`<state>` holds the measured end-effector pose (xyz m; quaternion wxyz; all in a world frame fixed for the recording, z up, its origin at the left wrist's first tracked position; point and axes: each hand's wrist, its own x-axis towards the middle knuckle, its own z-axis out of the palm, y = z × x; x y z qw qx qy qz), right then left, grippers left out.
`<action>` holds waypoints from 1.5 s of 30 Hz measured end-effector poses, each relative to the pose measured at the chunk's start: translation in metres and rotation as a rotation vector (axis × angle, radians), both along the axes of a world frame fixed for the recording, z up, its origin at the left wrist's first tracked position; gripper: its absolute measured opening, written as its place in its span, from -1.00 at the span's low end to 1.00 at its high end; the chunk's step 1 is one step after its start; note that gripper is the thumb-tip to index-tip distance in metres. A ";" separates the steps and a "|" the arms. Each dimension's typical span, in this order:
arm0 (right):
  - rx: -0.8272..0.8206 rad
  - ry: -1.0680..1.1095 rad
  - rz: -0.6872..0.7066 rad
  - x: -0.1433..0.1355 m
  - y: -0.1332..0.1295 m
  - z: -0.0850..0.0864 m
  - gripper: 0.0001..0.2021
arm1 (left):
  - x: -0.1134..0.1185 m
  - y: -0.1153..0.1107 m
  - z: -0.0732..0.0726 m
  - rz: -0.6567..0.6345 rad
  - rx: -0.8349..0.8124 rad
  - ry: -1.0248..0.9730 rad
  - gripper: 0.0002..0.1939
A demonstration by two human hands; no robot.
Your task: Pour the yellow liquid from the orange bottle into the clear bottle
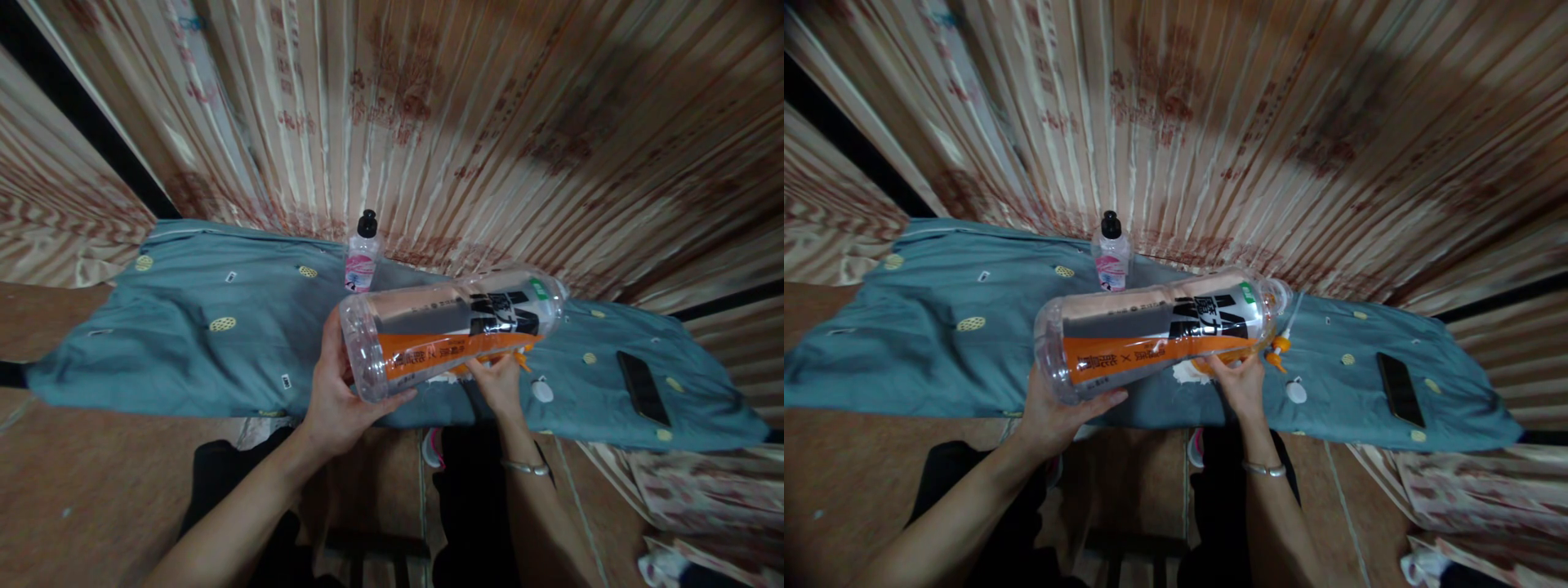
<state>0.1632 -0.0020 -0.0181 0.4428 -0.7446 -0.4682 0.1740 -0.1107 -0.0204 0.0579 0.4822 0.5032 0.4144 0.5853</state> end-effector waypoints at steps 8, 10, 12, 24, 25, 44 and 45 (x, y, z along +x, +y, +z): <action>-0.001 -0.013 0.020 0.003 0.001 -0.005 -0.52 | -0.001 -0.001 0.002 -0.017 -0.046 -0.010 0.00; 0.005 -0.022 0.023 0.004 0.001 -0.006 -0.52 | 0.000 -0.001 0.001 -0.017 -0.035 -0.009 0.00; 0.003 -0.036 0.007 0.005 0.000 -0.007 -0.51 | 0.000 -0.001 0.000 -0.009 -0.021 -0.006 -0.01; -0.012 -0.025 0.011 0.004 0.001 -0.006 -0.53 | 0.000 -0.001 0.000 -0.003 -0.007 0.007 -0.05; -0.007 -0.032 0.007 0.004 0.001 -0.006 -0.52 | 0.000 -0.001 0.000 -0.004 -0.010 0.005 -0.04; 0.015 -0.013 0.024 0.001 0.001 -0.001 -0.53 | 0.000 -0.002 0.003 0.001 -0.059 -0.039 -0.04; 0.018 -0.017 0.021 0.001 0.001 -0.001 -0.53 | 0.000 -0.002 0.003 0.001 -0.064 -0.043 -0.05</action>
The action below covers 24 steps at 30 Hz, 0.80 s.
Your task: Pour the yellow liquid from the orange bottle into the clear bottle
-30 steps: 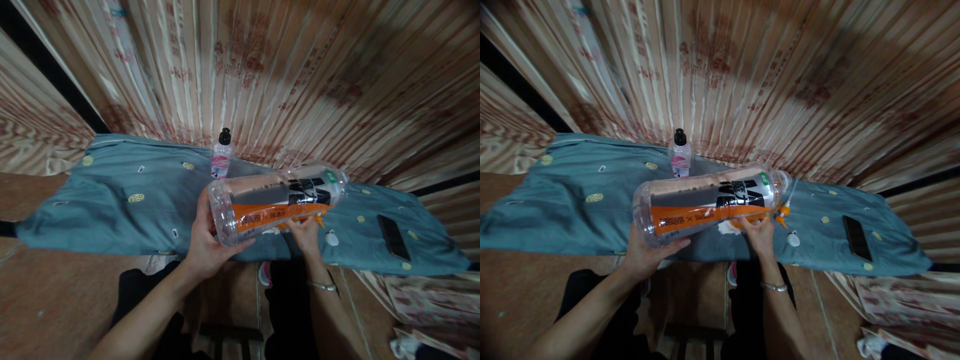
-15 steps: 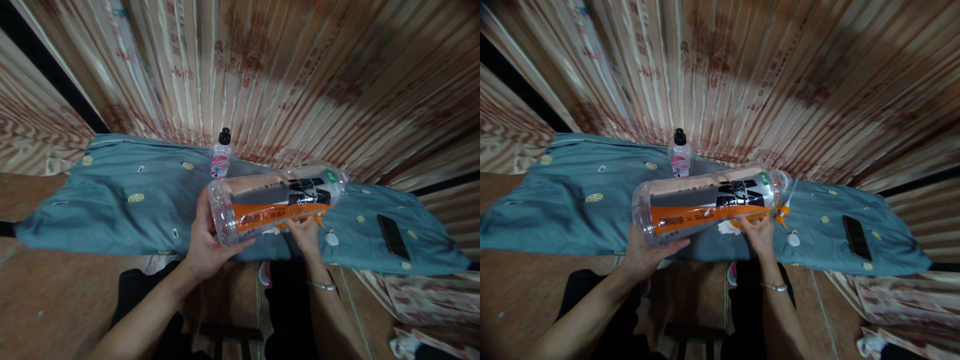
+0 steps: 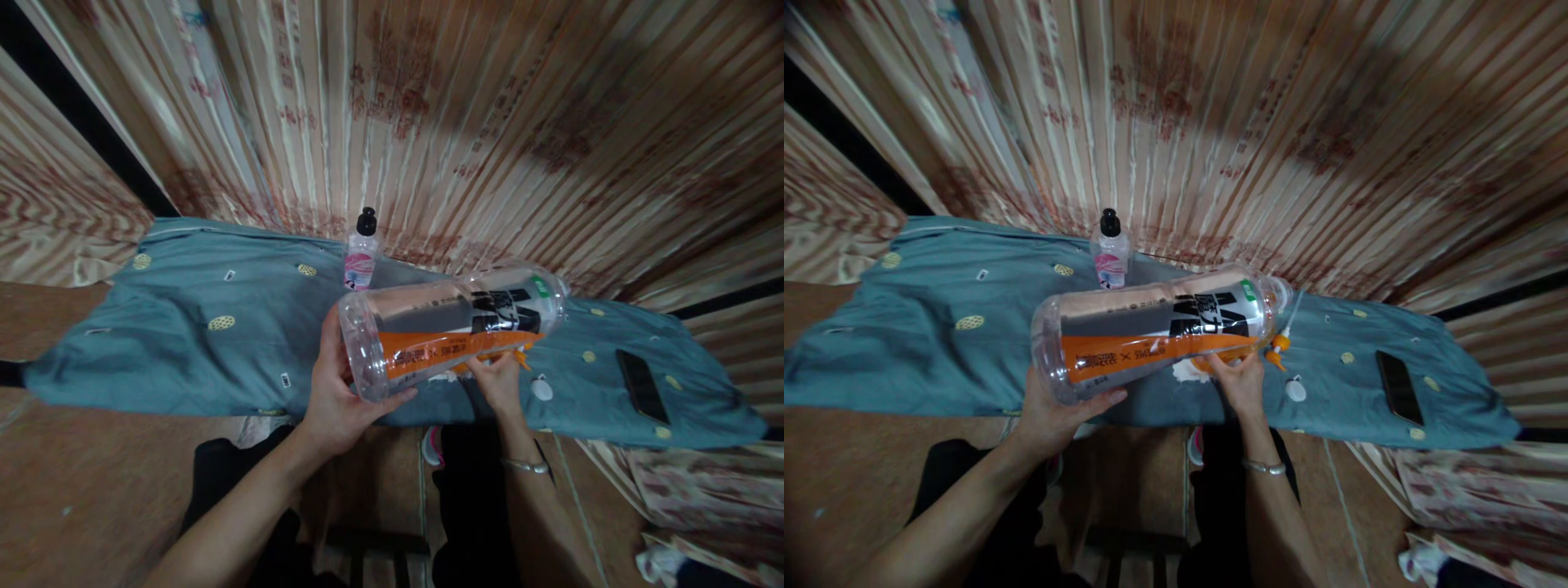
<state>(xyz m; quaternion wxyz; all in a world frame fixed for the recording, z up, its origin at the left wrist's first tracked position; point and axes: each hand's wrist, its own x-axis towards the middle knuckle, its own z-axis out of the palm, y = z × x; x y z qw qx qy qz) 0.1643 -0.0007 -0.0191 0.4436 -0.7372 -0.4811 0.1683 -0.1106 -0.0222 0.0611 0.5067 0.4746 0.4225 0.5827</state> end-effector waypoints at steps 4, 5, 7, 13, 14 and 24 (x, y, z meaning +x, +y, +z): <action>0.011 -0.005 -0.007 -0.001 0.000 0.001 -0.55 | 0.000 0.000 0.001 -0.001 -0.012 0.000 -0.08; 0.008 -0.006 -0.011 -0.001 0.000 0.001 -0.56 | 0.000 0.000 0.002 -0.002 -0.010 0.001 -0.08; -0.004 -0.011 -0.020 -0.001 0.000 0.001 -0.57 | 0.000 0.000 0.001 0.002 -0.002 0.002 -0.08; 0.000 -0.012 -0.011 0.000 0.000 -0.001 -0.55 | 0.000 0.001 0.001 -0.003 0.003 0.003 -0.07; -0.002 -0.010 -0.014 0.000 0.000 -0.001 -0.54 | 0.000 0.001 0.001 0.003 0.009 0.002 -0.09; 0.001 0.018 0.008 0.001 0.001 -0.003 -0.49 | 0.000 0.000 0.002 0.008 0.006 0.007 -0.10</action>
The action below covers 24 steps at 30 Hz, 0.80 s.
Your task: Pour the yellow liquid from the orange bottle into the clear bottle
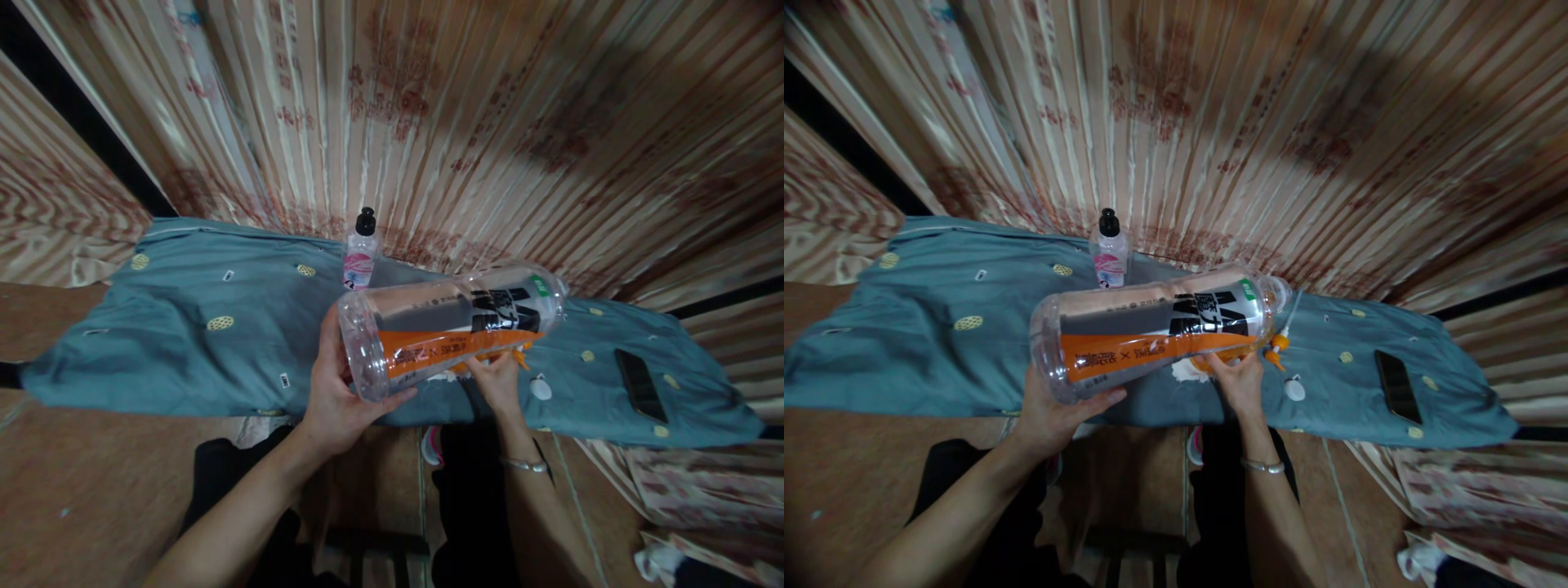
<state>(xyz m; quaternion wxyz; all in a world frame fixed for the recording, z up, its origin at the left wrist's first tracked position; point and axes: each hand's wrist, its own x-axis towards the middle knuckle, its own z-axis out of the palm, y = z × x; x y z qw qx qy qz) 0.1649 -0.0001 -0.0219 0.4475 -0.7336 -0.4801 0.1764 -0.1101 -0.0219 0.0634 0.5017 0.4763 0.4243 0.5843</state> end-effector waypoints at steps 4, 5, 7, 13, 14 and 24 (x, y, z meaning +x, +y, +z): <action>0.010 0.009 -0.004 -0.003 0.000 0.005 -0.54 | 0.000 -0.001 0.000 -0.011 -0.013 -0.008 -0.17; 0.009 0.010 -0.005 -0.004 0.000 0.006 -0.55 | 0.000 -0.001 0.000 -0.016 -0.013 -0.010 -0.18; -0.005 0.002 -0.004 -0.004 -0.001 0.007 -0.56 | 0.000 0.000 0.000 -0.012 -0.002 -0.011 -0.16; 0.004 -0.009 0.002 -0.005 -0.001 0.008 -0.54 | 0.000 0.001 -0.001 -0.014 0.014 -0.002 -0.11; -0.008 -0.007 -0.005 -0.005 -0.001 0.009 -0.53 | 0.000 0.001 -0.002 -0.010 0.014 -0.004 -0.11; 0.011 0.046 0.017 -0.005 -0.001 0.008 -0.55 | 0.000 0.000 0.001 -0.014 -0.001 -0.008 -0.10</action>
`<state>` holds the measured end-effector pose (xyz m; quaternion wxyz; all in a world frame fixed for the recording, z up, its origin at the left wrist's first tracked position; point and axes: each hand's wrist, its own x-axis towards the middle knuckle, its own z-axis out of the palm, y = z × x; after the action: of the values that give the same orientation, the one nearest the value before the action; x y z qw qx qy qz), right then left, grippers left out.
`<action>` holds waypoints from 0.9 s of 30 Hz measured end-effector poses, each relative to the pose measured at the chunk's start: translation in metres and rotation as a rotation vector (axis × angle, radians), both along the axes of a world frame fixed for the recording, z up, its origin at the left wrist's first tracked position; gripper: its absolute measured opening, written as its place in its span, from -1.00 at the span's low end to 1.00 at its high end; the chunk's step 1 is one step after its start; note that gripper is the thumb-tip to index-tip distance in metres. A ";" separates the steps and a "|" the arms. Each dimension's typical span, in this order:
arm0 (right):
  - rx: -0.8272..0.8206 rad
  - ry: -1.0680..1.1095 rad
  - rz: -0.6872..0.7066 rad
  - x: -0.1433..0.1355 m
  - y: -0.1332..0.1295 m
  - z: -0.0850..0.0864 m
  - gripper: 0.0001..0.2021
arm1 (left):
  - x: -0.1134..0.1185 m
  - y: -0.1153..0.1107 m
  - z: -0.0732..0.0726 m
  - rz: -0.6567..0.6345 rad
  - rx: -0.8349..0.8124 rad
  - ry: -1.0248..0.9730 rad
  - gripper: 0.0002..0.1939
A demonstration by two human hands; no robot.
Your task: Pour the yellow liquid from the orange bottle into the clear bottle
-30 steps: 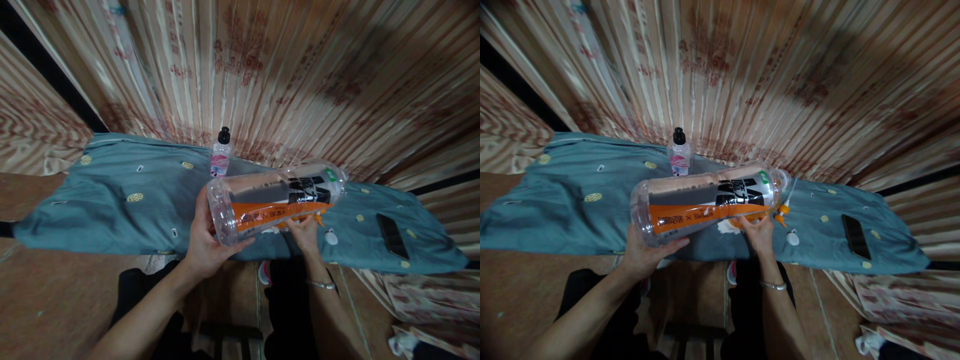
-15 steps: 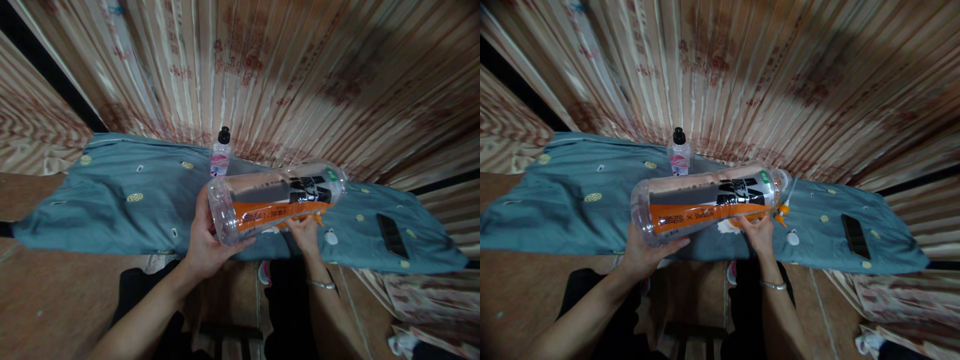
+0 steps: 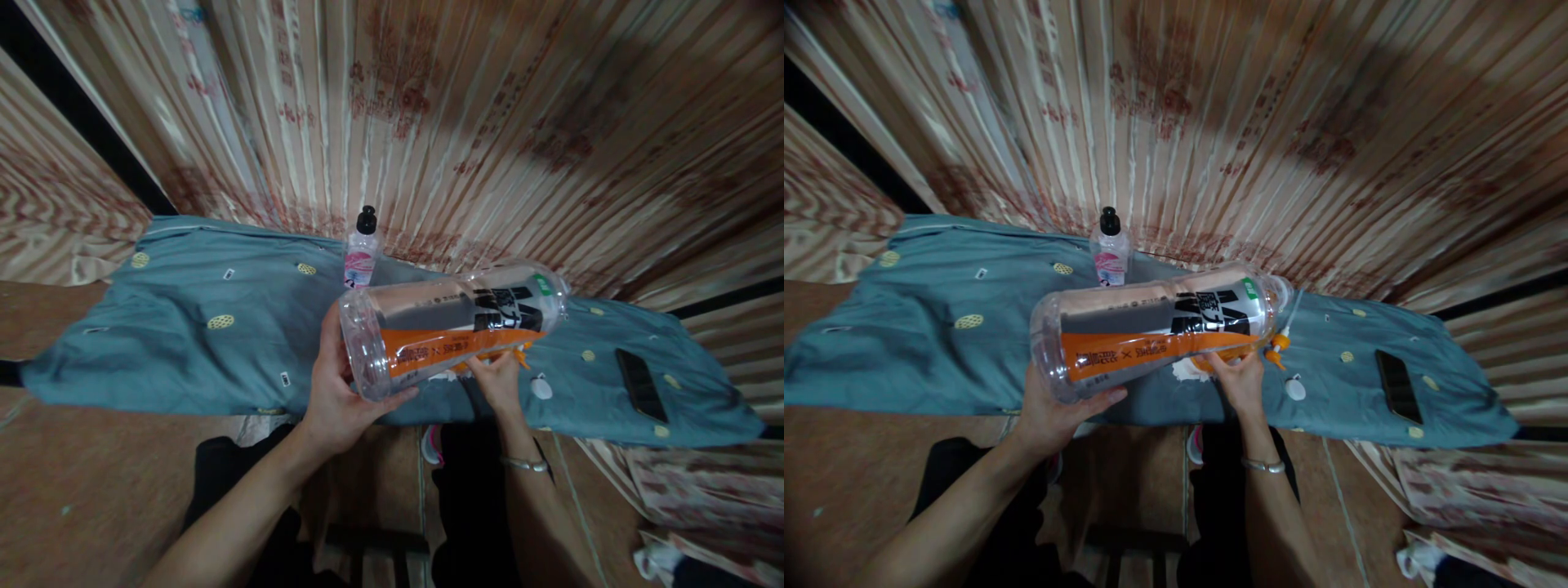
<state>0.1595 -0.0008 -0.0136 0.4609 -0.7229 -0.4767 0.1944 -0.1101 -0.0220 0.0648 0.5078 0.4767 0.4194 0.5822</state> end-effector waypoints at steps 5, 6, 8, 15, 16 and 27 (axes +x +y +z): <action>-0.003 -0.013 -0.021 0.001 0.000 -0.001 -0.54 | 0.000 0.000 -0.001 0.002 -0.003 0.003 -0.10; -0.008 -0.018 -0.023 0.001 0.000 -0.001 -0.53 | 0.000 0.000 -0.002 0.001 -0.002 0.006 -0.10; -0.025 -0.028 -0.028 0.001 0.000 -0.001 -0.51 | 0.001 0.000 -0.002 0.007 0.003 0.007 -0.08; -0.011 -0.020 -0.010 0.002 0.001 -0.002 -0.53 | 0.001 0.000 -0.001 0.009 0.014 0.006 -0.07; -0.003 -0.022 -0.007 0.003 0.001 -0.004 -0.53 | 0.001 0.000 -0.001 0.016 0.020 0.007 -0.07; 0.013 -0.039 -0.049 0.009 0.002 -0.018 -0.48 | 0.001 -0.001 -0.005 0.023 0.030 0.033 -0.03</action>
<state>0.1689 0.0008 -0.0319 0.4608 -0.7349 -0.4691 0.1658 -0.1096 -0.0225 0.0594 0.4871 0.4890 0.4242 0.5862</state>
